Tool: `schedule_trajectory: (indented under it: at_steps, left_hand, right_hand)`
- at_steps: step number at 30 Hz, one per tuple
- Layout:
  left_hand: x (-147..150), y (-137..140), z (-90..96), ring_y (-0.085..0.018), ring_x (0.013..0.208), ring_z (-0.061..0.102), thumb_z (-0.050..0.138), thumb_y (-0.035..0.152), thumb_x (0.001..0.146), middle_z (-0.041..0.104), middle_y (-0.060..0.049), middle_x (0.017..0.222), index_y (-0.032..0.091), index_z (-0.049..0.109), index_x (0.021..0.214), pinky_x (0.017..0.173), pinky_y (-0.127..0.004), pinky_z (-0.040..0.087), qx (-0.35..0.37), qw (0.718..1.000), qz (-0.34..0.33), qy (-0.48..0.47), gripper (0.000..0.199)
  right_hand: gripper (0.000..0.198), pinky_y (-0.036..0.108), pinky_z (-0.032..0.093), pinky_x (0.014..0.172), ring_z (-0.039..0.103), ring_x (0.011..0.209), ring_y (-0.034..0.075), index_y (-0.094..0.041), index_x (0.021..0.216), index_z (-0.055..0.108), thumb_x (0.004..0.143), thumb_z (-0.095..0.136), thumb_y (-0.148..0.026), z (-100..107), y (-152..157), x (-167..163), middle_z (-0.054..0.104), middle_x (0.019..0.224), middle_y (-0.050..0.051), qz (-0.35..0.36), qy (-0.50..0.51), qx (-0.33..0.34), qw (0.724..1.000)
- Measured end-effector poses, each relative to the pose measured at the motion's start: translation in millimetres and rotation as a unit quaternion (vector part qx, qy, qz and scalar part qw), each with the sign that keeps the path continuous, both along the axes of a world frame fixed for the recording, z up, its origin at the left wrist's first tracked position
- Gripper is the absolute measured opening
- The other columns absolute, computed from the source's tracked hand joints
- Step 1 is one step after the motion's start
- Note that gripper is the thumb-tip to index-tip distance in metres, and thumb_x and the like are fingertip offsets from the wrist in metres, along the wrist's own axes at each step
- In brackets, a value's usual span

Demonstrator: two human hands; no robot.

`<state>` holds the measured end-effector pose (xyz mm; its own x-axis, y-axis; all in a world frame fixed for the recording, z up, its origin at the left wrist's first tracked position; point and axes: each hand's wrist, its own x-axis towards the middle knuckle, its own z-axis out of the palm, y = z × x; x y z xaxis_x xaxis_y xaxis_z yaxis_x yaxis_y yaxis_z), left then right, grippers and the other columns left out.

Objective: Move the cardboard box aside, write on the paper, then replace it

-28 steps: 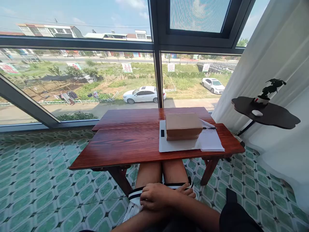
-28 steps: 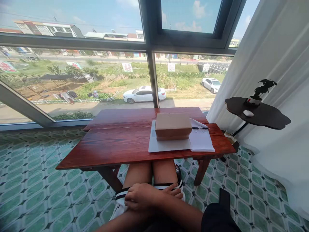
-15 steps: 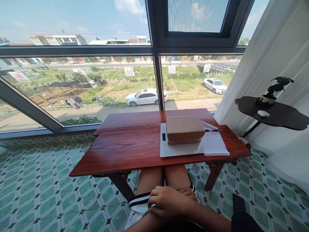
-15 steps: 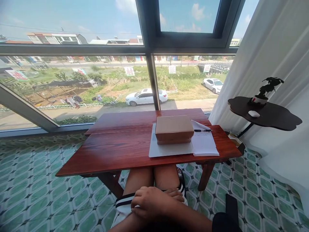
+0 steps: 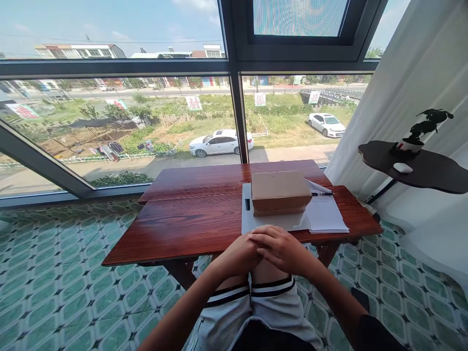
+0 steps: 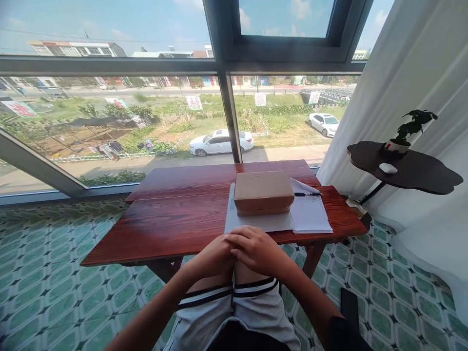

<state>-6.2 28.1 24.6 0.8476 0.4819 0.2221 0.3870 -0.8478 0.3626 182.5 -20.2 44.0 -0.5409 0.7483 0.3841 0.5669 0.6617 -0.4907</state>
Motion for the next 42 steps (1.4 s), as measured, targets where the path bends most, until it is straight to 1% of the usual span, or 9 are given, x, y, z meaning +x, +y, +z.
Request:
schedule_trajectory:
  at_steps: [3, 7, 9, 12, 18, 21, 25, 30, 42]
  left_hand:
    - [-3.4, 23.6, 24.8, -0.017, 0.104, 0.066, 0.045, 0.018, 0.093, 0.074, -0.007, 0.108, 0.021, 0.069, 0.108, 0.093, -0.034, 0.054, -0.002, 0.989, 0.039, -0.142, 0.028]
    - [-0.2, 46.3, 37.6, -0.018, 0.110, 0.066, 0.044, 0.025, 0.095, 0.072, -0.008, 0.115, 0.023, 0.065, 0.118, 0.102, -0.037, 0.052, -0.011, 0.916, 0.209, -0.342, 0.030]
    - [6.9, 55.4, 34.9, -0.019, 0.121, 0.062, 0.046, 0.032, 0.095, 0.067, -0.010, 0.129, 0.023, 0.058, 0.130, 0.106, -0.038, 0.050, -0.065, 0.883, 0.240, -0.399, 0.038]
    - [21.3, 67.5, 25.5, -0.021, 0.138, 0.051, 0.049, 0.041, 0.095, 0.053, -0.012, 0.148, 0.024, 0.044, 0.145, 0.114, -0.041, 0.043, -0.151, 0.853, 0.255, -0.429, 0.053]
    - [43.3, 82.7, 4.8, -0.023, 0.155, 0.023, 0.048, 0.056, 0.094, 0.018, -0.012, 0.168, 0.026, 0.019, 0.158, 0.125, -0.043, 0.024, -0.271, 0.821, 0.305, -0.399, 0.077]
    - [49.8, 85.7, -3.6, -0.026, 0.156, 0.018, 0.047, 0.060, 0.093, 0.015, -0.013, 0.169, 0.024, 0.017, 0.159, 0.126, -0.045, 0.019, -0.304, 0.817, 0.314, -0.376, 0.081]
    - [58.0, 85.5, -10.0, -0.025, 0.157, 0.014, 0.044, 0.057, 0.094, 0.017, -0.012, 0.169, 0.021, 0.018, 0.159, 0.127, -0.044, 0.015, -0.314, 0.817, 0.312, -0.369, 0.078]
    - [64.5, 81.3, -10.1, -0.021, 0.157, 0.013, 0.038, 0.050, 0.097, 0.018, -0.006, 0.169, 0.024, 0.023, 0.158, 0.128, -0.039, 0.014, -0.319, 0.816, 0.309, -0.370, 0.068]
    - [64.6, 79.7, -5.0, -0.017, 0.157, 0.014, 0.037, 0.042, 0.098, 0.026, -0.001, 0.167, 0.026, 0.028, 0.157, 0.129, -0.036, 0.013, -0.316, 0.811, 0.303, -0.389, 0.062]
  right_hand:
    - [0.041, 0.037, 0.040, 0.116, 0.046, 0.138, 0.017, -0.024, 0.140, 0.053, 0.100, 0.046, -0.028, 9.2, 11.3, 24.8, 0.053, 0.143, 0.007, -0.120, 0.045, 0.101, 0.987]
    - [0.046, 0.042, 0.034, 0.121, 0.043, 0.141, 0.019, -0.022, 0.144, 0.047, 0.099, 0.046, -0.030, 7.0, 31.8, 57.8, 0.049, 0.146, 0.009, -0.322, 0.157, 0.187, 0.915]
    - [0.051, 0.046, 0.033, 0.121, 0.042, 0.141, 0.021, -0.020, 0.147, 0.044, 0.099, 0.045, -0.036, -1.6, 43.7, 72.3, 0.047, 0.148, 0.011, -0.394, 0.202, 0.188, 0.876]
    - [0.062, 0.047, 0.030, 0.122, 0.038, 0.144, 0.023, -0.017, 0.150, 0.040, 0.097, 0.043, -0.048, -20.0, 60.8, 88.6, 0.039, 0.153, 0.013, -0.458, 0.271, 0.126, 0.837]
    - [0.089, 0.044, 0.022, 0.126, 0.029, 0.151, 0.024, -0.010, 0.159, 0.021, 0.092, 0.038, -0.065, -43.1, 79.7, 100.1, 0.026, 0.161, 0.018, -0.456, 0.391, -0.033, 0.799]
    - [0.094, 0.044, 0.022, 0.126, 0.031, 0.150, 0.025, -0.009, 0.160, 0.020, 0.090, 0.037, -0.069, -45.1, 81.4, 100.1, 0.031, 0.159, 0.018, -0.456, 0.407, -0.086, 0.787]
    - [0.086, 0.043, 0.023, 0.126, 0.030, 0.150, 0.023, -0.011, 0.155, 0.034, 0.091, 0.034, -0.068, -47.9, 81.8, 99.4, 0.033, 0.159, 0.015, -0.449, 0.386, -0.094, 0.801]
    - [0.069, 0.047, 0.027, 0.123, 0.042, 0.142, 0.025, -0.012, 0.139, 0.054, 0.094, 0.033, -0.061, -51.9, 83.3, 95.6, 0.052, 0.144, 0.016, -0.439, 0.379, -0.103, 0.808]
    - [0.064, 0.045, 0.028, 0.123, 0.043, 0.140, 0.024, -0.012, 0.135, 0.054, 0.092, 0.035, -0.054, -49.3, 84.2, 88.4, 0.045, 0.150, 0.016, -0.450, 0.401, -0.092, 0.793]
